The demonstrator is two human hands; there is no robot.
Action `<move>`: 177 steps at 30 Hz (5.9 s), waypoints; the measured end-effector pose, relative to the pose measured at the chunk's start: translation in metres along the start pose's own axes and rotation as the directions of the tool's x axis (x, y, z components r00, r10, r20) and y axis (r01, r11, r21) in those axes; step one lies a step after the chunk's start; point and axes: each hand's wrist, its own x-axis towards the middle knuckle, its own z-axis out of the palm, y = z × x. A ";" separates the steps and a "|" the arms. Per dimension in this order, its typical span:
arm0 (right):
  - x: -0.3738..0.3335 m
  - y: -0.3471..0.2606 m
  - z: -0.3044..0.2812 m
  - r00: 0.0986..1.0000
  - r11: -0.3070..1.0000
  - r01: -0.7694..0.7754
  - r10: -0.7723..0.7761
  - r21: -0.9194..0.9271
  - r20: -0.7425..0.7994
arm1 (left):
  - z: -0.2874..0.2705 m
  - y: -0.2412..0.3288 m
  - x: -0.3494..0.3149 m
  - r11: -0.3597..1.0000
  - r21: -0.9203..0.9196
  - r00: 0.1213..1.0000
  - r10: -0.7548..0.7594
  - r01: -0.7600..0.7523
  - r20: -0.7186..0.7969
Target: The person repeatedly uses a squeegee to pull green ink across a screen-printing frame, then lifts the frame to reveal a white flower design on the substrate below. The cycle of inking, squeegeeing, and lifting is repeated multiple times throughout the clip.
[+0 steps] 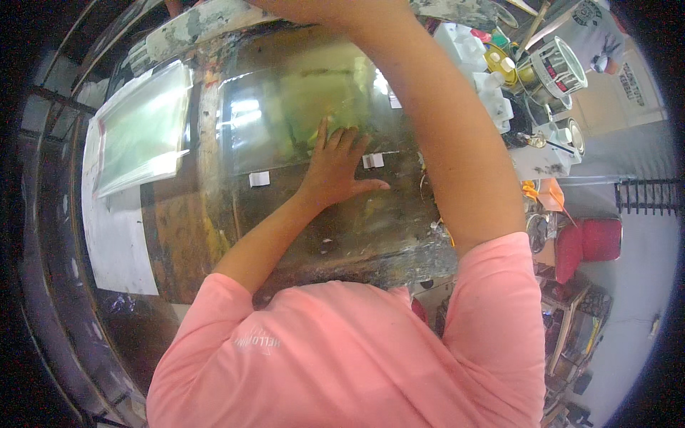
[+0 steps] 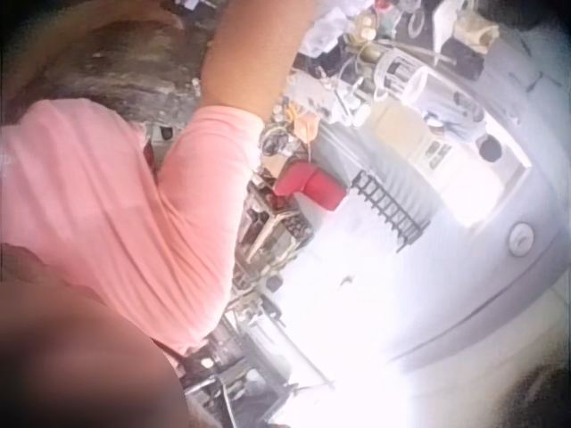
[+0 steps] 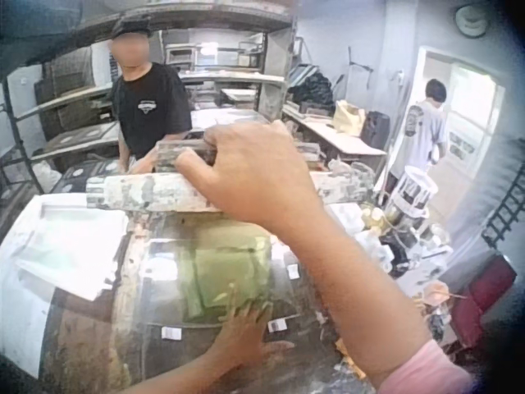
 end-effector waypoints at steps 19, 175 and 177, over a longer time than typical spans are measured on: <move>-0.006 -0.008 0.000 1.000 0.997 0.009 -0.011 -0.081 -0.028 | 0.003 0.000 -0.003 0.999 -0.018 0.996 0.045 -0.046 -0.081; -0.011 -0.003 -0.007 0.999 0.999 -0.027 0.028 -0.018 0.046 | -0.081 -0.044 -0.105 0.746 0.249 0.778 -0.626 0.617 -0.052; -0.010 -0.002 -0.008 0.999 1.000 -0.028 0.029 -0.011 0.044 | -0.085 -0.048 -0.097 0.790 0.089 0.794 -0.599 0.607 -0.102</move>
